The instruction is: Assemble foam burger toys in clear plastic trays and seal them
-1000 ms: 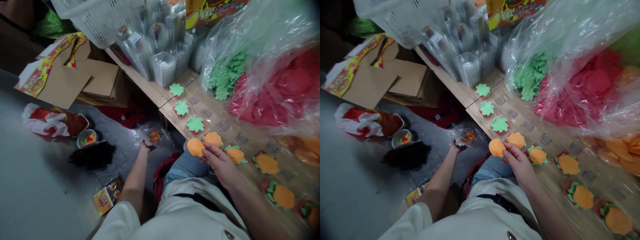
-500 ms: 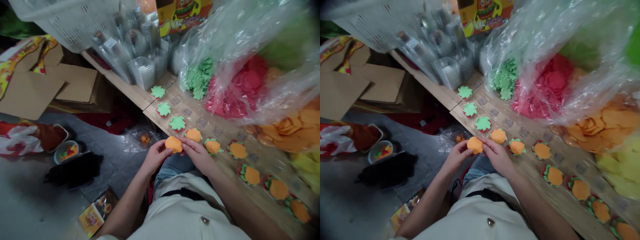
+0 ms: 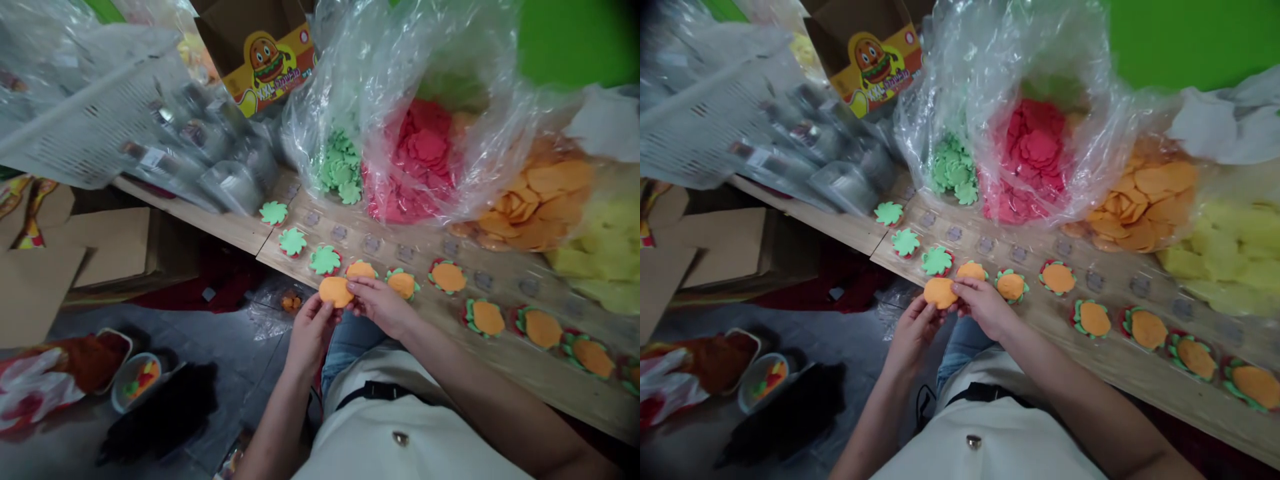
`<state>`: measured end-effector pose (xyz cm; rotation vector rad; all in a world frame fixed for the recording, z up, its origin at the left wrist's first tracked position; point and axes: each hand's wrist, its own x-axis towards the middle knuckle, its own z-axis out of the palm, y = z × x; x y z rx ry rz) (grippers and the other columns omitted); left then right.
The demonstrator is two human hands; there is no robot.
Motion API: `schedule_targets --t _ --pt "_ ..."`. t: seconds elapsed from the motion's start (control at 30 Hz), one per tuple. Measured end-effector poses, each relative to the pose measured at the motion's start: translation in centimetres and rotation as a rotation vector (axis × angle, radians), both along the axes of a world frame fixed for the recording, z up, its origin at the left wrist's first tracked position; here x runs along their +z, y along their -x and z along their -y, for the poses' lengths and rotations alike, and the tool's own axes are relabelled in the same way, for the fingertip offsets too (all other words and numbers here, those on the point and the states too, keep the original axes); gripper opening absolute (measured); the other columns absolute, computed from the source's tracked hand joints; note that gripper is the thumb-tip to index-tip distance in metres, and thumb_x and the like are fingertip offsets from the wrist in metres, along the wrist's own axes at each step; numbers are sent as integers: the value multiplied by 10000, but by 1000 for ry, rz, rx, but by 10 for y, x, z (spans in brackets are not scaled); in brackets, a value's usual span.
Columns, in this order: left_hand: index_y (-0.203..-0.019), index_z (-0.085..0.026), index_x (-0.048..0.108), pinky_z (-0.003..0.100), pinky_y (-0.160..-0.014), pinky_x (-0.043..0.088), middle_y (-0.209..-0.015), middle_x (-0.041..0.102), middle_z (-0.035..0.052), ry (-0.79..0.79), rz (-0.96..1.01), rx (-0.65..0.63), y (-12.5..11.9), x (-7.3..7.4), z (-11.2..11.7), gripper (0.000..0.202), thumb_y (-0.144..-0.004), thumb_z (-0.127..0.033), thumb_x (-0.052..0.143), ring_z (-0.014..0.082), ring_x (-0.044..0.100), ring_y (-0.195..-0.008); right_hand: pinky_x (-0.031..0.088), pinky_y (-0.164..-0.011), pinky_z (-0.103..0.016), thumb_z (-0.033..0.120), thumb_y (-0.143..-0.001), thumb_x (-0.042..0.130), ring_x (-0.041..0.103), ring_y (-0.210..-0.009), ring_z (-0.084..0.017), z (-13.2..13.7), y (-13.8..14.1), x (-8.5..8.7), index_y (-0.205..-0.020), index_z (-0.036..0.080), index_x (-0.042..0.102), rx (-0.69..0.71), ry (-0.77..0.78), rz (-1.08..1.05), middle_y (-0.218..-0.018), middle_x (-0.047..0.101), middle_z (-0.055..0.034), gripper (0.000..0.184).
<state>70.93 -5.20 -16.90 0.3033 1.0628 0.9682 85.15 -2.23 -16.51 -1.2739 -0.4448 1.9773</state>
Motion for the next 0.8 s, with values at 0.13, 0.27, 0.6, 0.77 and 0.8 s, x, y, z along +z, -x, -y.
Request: schedule_targets --t 0.13,0.27,0.6,0.77,0.8 --pt "-928 -154 616 205 -660 444 -787 615 17 41 40 46 -2 2 -3 237 -732 -283 646 90 551 -696 380 -459 -173 329 -705 647 545 -553 -79 -1 -1 1 -867 161 609 25 -17 28 -712 631 -20 236" --pt "-948 -154 615 210 -698 458 -948 631 43 58 31 51 1 -2 -3 247 -730 -267 648 106 580 -777 401 -474 -187 352 -732 613 561 -574 -88 0 1 2 -956 166 611 77 -57 88 -783 646 -35 292" --pt "-881 -134 589 198 -669 491 -838 642 45 295 -143 445 76 -57 3 104 -782 -119 560 93 606 -697 480 -671 -305 417 -802 510 592 -777 -163 12 -21 7 -1081 230 562 300 -313 418 -928 641 -42 340" --pt "-977 -111 544 235 -627 496 -848 601 46 536 -190 554 98 -120 7 161 -843 -187 500 102 578 -706 485 -695 -323 435 -787 532 590 -799 -182 23 -38 9 -1038 238 577 270 -309 494 -903 640 -44 321" --pt "-1016 -113 533 265 -645 502 -906 590 54 585 -182 556 98 -128 11 207 -851 -230 494 116 576 -745 485 -699 -325 436 -787 533 589 -798 -183 26 -40 10 -1038 241 578 261 -307 495 -903 639 -43 321"
